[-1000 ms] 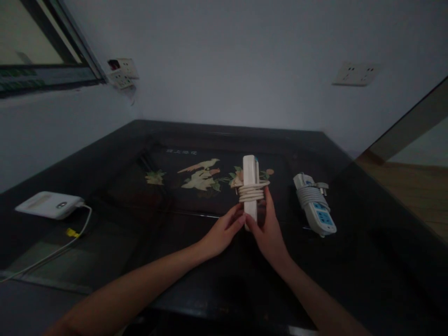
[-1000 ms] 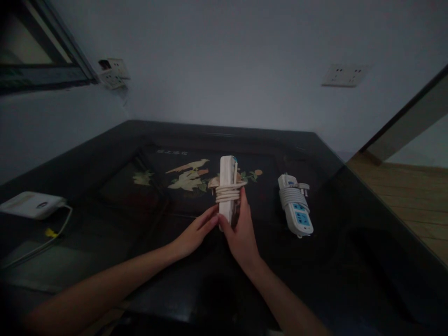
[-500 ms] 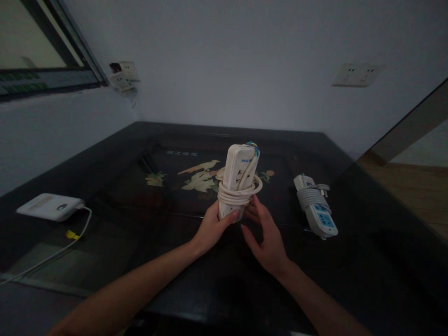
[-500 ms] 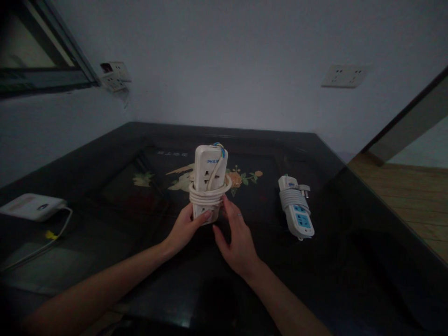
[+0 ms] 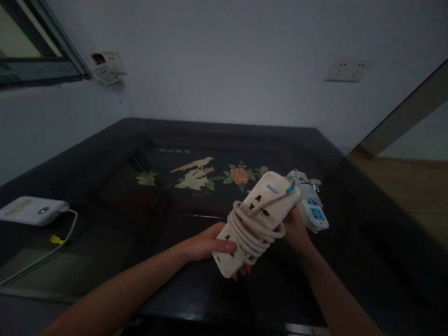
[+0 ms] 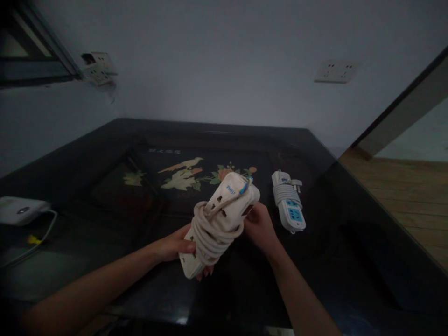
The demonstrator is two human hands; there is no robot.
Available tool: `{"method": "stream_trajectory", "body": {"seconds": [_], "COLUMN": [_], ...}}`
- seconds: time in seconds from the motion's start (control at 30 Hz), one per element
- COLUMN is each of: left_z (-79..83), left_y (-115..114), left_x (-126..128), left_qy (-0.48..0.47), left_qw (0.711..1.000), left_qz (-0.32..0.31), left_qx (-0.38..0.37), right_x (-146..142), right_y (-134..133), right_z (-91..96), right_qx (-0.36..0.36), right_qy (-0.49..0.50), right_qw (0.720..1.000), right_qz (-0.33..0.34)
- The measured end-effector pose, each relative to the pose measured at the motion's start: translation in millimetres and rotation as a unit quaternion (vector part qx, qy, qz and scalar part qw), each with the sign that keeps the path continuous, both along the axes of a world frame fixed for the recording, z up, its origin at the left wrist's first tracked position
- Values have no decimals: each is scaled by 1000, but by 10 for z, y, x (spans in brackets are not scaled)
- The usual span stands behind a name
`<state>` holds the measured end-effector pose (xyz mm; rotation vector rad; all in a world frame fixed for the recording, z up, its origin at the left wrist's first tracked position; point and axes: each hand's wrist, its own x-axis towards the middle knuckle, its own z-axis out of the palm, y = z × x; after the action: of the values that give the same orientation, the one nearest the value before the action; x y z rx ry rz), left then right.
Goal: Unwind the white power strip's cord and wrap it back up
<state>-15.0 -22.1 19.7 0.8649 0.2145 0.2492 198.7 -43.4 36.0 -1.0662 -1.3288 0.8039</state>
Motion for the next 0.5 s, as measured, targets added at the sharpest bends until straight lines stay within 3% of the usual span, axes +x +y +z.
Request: {"method": "stream_trajectory", "body": {"seconds": [0.23, 0.5], "left_z": [-43, -129], "left_y": [74, 109], "left_x": [-13, -6], "left_qy": [-29, -24], "left_qw": [991, 987], "left_qz": [-94, -108], "left_qx": [-92, -116], "right_x": [26, -88], "right_y": [-56, -37], "right_z": [26, 72], "right_qx": [-30, -41], "right_qy": [21, 36], "right_qw": [994, 997], "right_qz": [108, 52]}}
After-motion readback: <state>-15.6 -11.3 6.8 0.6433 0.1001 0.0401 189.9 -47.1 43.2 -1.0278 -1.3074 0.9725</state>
